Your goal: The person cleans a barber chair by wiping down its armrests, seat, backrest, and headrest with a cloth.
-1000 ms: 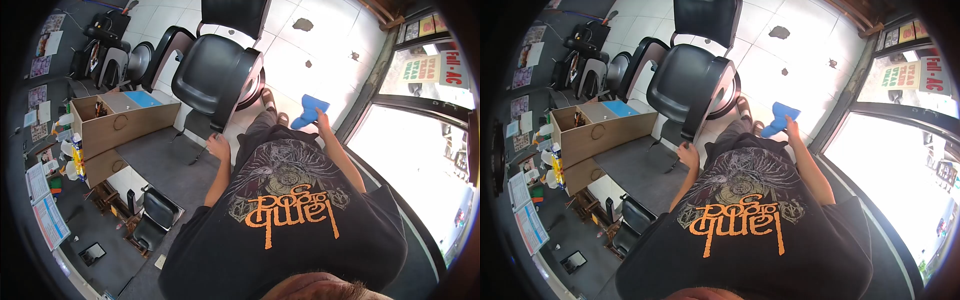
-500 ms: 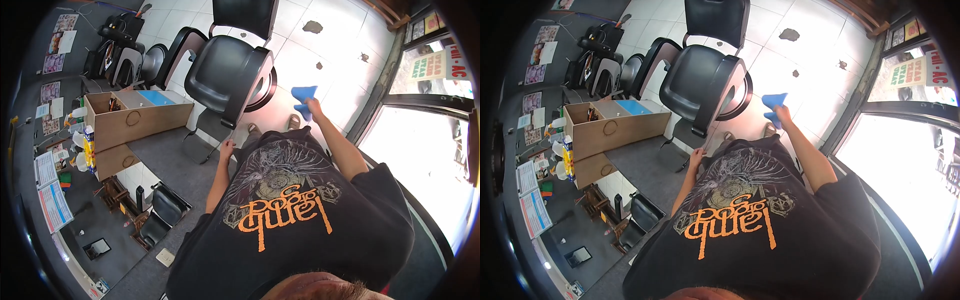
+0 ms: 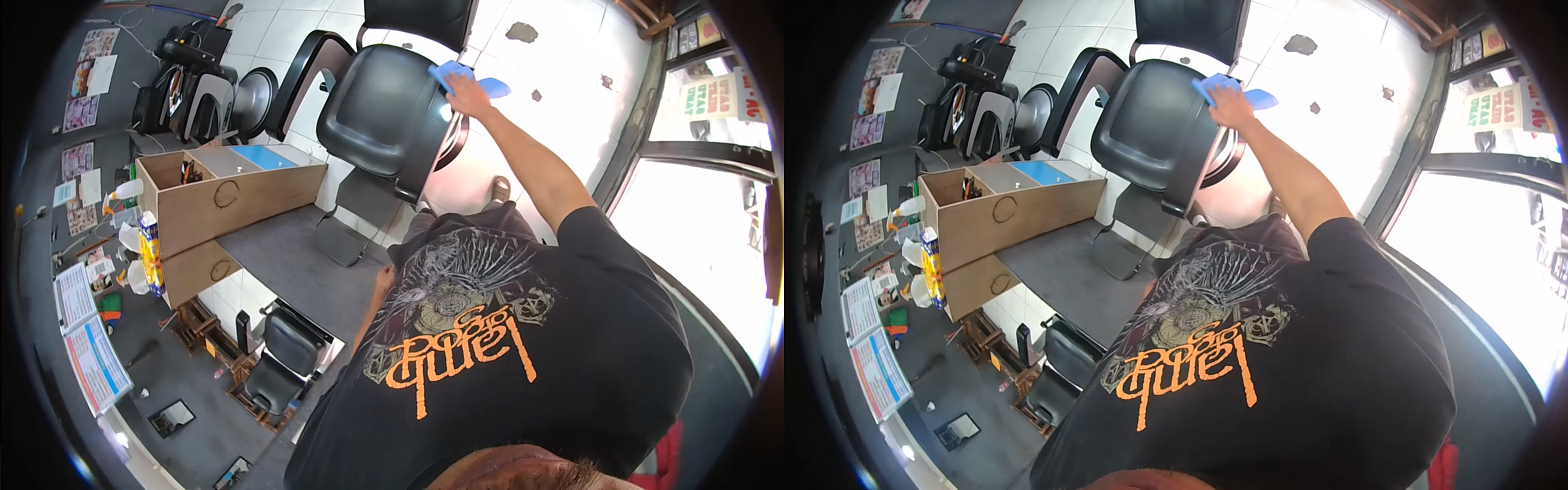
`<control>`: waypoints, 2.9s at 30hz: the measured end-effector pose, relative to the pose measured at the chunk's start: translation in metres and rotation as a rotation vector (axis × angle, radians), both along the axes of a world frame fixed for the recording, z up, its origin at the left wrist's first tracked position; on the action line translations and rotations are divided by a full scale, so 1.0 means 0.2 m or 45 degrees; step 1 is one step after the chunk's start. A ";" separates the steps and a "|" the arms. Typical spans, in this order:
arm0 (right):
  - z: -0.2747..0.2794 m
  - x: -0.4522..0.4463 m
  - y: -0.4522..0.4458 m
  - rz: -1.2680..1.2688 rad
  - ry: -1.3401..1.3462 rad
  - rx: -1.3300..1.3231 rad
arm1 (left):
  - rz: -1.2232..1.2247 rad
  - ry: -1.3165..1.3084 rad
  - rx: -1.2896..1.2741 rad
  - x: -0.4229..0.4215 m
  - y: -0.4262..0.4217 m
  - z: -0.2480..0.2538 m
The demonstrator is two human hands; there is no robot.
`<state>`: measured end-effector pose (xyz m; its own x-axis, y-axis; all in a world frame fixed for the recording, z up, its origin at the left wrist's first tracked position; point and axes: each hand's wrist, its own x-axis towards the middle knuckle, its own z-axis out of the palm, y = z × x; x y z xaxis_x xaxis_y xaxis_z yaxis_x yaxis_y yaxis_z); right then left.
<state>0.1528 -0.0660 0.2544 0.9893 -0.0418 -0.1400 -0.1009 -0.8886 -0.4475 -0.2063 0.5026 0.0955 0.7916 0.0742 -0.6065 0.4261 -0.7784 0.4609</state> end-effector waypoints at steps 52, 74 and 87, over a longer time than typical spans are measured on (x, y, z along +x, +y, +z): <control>0.23 -0.43 0.92 -0.440 0.430 -0.064 | -0.078 -1.274 -0.316 3.24 -0.15 1.34; 0.14 -0.43 0.78 -0.372 0.412 0.153 | -0.421 -1.029 0.410 3.12 0.11 0.56; 0.21 -0.38 0.83 -0.396 0.527 0.023 | -0.830 -0.806 -0.023 3.84 -0.80 0.53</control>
